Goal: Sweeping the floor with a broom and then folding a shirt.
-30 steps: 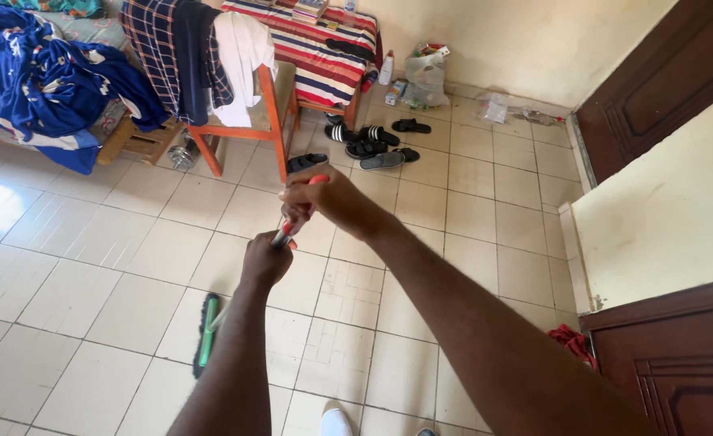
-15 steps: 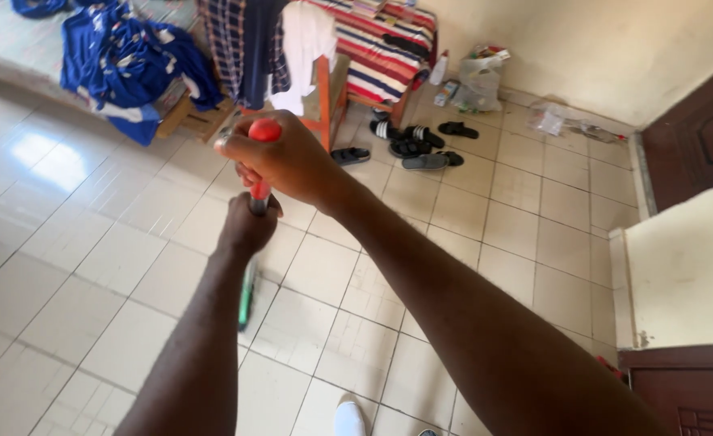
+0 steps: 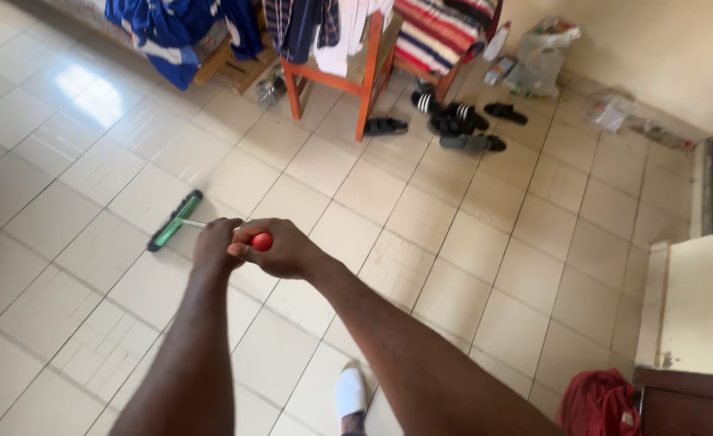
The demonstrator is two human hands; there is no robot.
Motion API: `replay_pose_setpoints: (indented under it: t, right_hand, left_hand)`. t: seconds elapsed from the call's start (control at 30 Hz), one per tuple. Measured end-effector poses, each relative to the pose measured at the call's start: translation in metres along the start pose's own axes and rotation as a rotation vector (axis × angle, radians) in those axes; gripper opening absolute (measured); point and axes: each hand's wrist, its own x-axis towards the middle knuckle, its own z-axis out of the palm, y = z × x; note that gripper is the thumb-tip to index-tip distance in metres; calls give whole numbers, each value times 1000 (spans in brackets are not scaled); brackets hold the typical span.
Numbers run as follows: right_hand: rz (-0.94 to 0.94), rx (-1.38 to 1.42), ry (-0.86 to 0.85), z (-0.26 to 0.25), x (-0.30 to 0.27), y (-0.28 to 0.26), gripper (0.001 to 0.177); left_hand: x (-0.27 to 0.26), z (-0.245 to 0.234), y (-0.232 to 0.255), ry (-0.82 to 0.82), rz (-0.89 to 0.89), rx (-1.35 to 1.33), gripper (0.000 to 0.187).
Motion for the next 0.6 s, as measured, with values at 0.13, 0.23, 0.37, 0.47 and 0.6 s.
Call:
replay_pose_setpoints:
  t: [0.13,0.23,0.37,0.47,0.6]
  right_hand:
    - [-18,-117,22,-12,-6,9,25]
    - [-52,-54,46,-19,-20,11,21]
    - [-127,-127,99,-51,-33,1,17]
    - [-191,-102,100,-71,-54,-5,21]
    - [-199,47,103,-106,-91,-10,22]
  left_hand:
    - [1,0,17,-31,3,17,36]
    - [-11,-6,34,-168,-17,40,26]
    - [7,7,55,-292,-67,5,33]
    - [4,20,74,-346,-101,-35,36]
    - [-10,18,131,-418,-116,-68,36]
